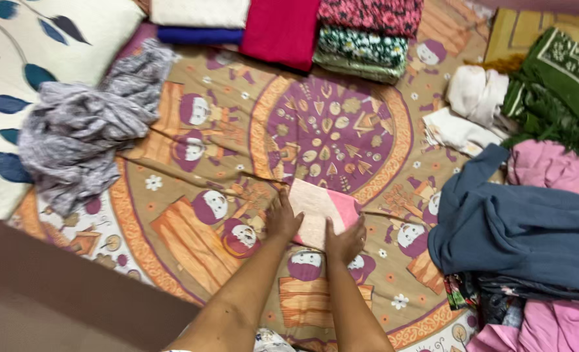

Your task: The person folds a pink and white patterned cloth on a bed, smooths it with their hands, and then begins to organize a grey floral garment by spreading it out and folding it.

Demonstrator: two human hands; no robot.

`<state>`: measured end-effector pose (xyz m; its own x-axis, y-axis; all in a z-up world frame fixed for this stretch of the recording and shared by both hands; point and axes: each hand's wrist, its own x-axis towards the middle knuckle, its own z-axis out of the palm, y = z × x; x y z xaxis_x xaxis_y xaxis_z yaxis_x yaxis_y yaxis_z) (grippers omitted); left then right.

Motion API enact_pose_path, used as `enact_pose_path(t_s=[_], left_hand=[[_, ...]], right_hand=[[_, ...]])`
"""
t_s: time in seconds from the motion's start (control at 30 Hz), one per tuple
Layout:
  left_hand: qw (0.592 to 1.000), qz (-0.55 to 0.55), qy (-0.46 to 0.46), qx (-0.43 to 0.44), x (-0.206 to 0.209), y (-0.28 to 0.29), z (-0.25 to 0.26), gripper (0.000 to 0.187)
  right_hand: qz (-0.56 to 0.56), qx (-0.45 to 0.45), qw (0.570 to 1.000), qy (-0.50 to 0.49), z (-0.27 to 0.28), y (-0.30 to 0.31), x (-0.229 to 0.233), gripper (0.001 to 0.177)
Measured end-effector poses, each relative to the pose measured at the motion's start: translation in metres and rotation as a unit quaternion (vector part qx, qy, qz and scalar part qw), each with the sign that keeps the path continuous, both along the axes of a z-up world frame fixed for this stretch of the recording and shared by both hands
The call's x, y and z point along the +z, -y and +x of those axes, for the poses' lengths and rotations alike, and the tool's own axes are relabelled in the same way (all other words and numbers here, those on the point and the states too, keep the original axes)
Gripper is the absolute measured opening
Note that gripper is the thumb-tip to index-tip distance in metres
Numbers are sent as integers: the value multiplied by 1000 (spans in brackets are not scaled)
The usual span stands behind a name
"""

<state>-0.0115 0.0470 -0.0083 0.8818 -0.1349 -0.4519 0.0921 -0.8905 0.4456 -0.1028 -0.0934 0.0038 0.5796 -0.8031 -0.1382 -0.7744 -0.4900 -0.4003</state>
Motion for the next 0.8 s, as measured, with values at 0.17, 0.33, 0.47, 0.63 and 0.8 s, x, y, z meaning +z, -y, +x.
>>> enact_pose_path(t_s=[0.17, 0.33, 0.47, 0.63, 0.8], left_hand=[[968, -134, -132, 166, -26, -23, -12, 69], [975, -175, -21, 138, -21, -44, -16, 61], [965, -225, -8, 132, 10, -49, 1, 53], [958, -262, 36, 111, 54, -59, 59, 51], [953, -276, 67, 102, 86, -90, 118, 48]], right_hand=[[98, -59, 993, 23, -24, -6, -5, 79], [233, -59, 950, 201, -38, 6, -20, 52], [172, -53, 959, 217, -22, 4, -5, 42], [114, 1, 942, 315, 34, 4, 30, 35], [125, -27, 939, 321, 90, -20, 53, 38]])
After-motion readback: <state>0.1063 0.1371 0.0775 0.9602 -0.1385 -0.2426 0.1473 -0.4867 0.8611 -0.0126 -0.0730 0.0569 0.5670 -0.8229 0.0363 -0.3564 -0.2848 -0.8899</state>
